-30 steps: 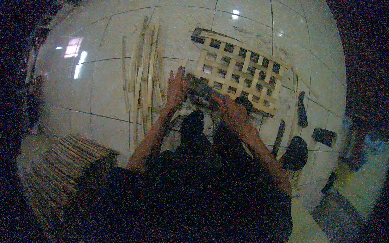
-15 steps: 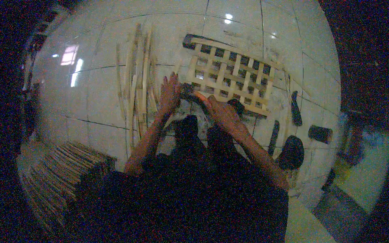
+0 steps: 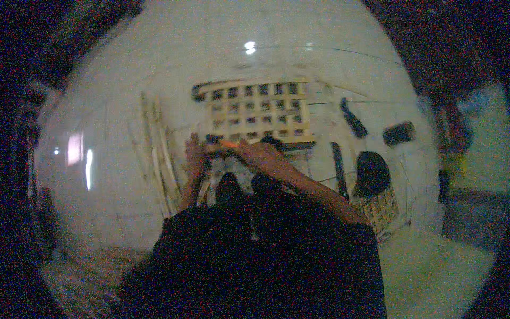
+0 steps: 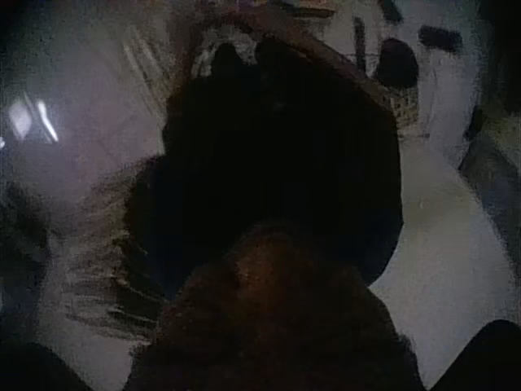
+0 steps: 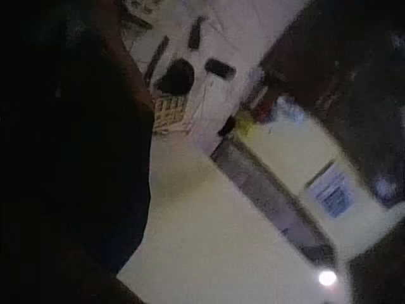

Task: The person assembles a wooden lattice frame on the floor by inserting thin wooden strips into a grid and tapping them into place with a hammer. The person adjusts the frame and secures the strips, then stacks the completed lattice with others.

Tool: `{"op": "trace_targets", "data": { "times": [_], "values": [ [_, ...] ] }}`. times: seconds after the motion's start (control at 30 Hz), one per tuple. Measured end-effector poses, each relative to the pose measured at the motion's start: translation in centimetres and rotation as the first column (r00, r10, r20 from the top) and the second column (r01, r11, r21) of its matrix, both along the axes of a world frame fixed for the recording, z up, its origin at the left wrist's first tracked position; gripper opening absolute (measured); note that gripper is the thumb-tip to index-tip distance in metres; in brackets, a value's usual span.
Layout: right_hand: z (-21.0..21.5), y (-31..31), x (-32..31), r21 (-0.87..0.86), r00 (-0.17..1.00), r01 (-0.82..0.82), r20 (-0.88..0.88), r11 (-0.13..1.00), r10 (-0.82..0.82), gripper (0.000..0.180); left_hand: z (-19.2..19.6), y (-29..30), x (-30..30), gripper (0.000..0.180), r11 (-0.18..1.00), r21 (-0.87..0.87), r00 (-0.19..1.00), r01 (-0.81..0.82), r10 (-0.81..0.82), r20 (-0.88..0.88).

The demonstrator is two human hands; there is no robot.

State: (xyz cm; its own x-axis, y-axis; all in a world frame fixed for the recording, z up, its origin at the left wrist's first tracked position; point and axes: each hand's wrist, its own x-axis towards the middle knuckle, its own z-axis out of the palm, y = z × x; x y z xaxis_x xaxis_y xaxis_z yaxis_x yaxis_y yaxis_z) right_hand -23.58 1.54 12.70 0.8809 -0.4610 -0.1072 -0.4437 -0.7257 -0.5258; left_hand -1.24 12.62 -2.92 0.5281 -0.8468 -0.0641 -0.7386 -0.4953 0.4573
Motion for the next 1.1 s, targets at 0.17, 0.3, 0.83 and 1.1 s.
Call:
{"op": "trace_targets", "data": {
  "times": [0.17,0.3,0.83,1.1],
  "values": [
    [3.9,0.6,-7.3,0.072,0.907,0.415,0.042,0.907,-0.419,0.029,-3.4,0.7,1.1,0.05,0.926,-0.301,0.952,-0.226,0.144,-0.269],
    [1.6,4.5,-17.2,0.057,0.638,0.764,0.082,0.643,-0.765,0.03,3.8,-0.9,-3.2,0.046,0.87,-0.493,0.996,0.007,-0.048,-0.072],
    [-15.0,-0.9,-39.4,-0.389,0.514,0.826,0.223,0.408,-0.828,0.027,1.0,-5.1,-6.6,0.048,0.87,-0.325,0.86,0.371,-0.454,-0.234],
    [-25.9,-9.9,-61.2,-0.894,0.678,0.12,-0.244,0.431,-0.693,0.045,6.7,-6.4,-9.6,0.044,0.757,-0.345,0.83,0.555,-0.527,0.181]
  ]
}}
